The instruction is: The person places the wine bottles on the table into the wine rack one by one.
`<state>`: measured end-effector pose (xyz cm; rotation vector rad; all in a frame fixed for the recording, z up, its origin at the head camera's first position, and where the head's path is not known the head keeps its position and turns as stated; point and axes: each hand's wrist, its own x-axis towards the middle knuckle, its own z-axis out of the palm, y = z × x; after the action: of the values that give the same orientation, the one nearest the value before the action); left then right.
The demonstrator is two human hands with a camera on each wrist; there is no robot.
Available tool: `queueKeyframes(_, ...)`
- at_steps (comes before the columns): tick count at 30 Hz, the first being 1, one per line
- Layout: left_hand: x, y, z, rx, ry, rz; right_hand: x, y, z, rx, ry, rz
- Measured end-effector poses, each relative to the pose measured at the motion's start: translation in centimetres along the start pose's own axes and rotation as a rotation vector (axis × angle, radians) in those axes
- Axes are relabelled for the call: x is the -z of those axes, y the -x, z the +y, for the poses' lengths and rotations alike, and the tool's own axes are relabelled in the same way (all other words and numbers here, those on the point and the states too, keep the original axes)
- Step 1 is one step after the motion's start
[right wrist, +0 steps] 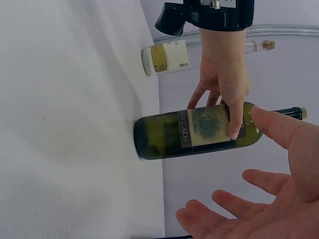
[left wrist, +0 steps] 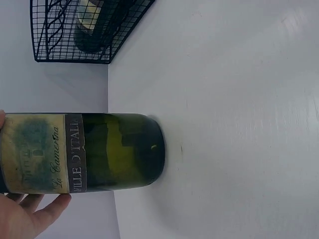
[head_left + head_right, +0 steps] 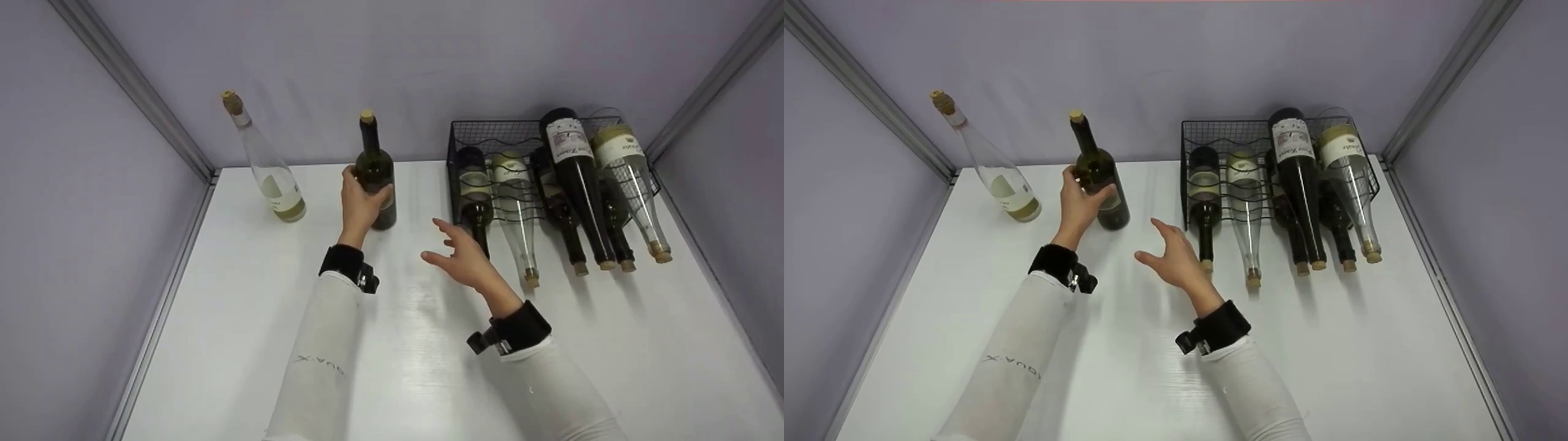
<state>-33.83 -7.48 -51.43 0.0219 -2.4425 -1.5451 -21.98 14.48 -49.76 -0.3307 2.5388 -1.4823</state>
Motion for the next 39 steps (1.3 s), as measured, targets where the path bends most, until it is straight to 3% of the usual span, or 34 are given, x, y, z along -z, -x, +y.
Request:
queueKeyframes(6,0.0,0.9,-0.1,-0.062,-0.079,-0.008,0.1,0.2,-0.3,-0.019,-0.019,-0.011)
queueKeyframes(14,0.3,2.4,-0.2,-0.118,-0.049,0.032,0.9,0.4,-1.2,-0.002,-0.081,-0.009)
queueKeyframes(28,0.9,4.6,0.4,-0.320,-0.137,0.011,2.3,0.6,-2.2,0.023,-0.177,-0.001)
queueKeyframes(39,1.7,5.9,0.7,-0.502,-0.231,0.016,3.1,0.7,-2.6,0.098,-0.344,0.049)
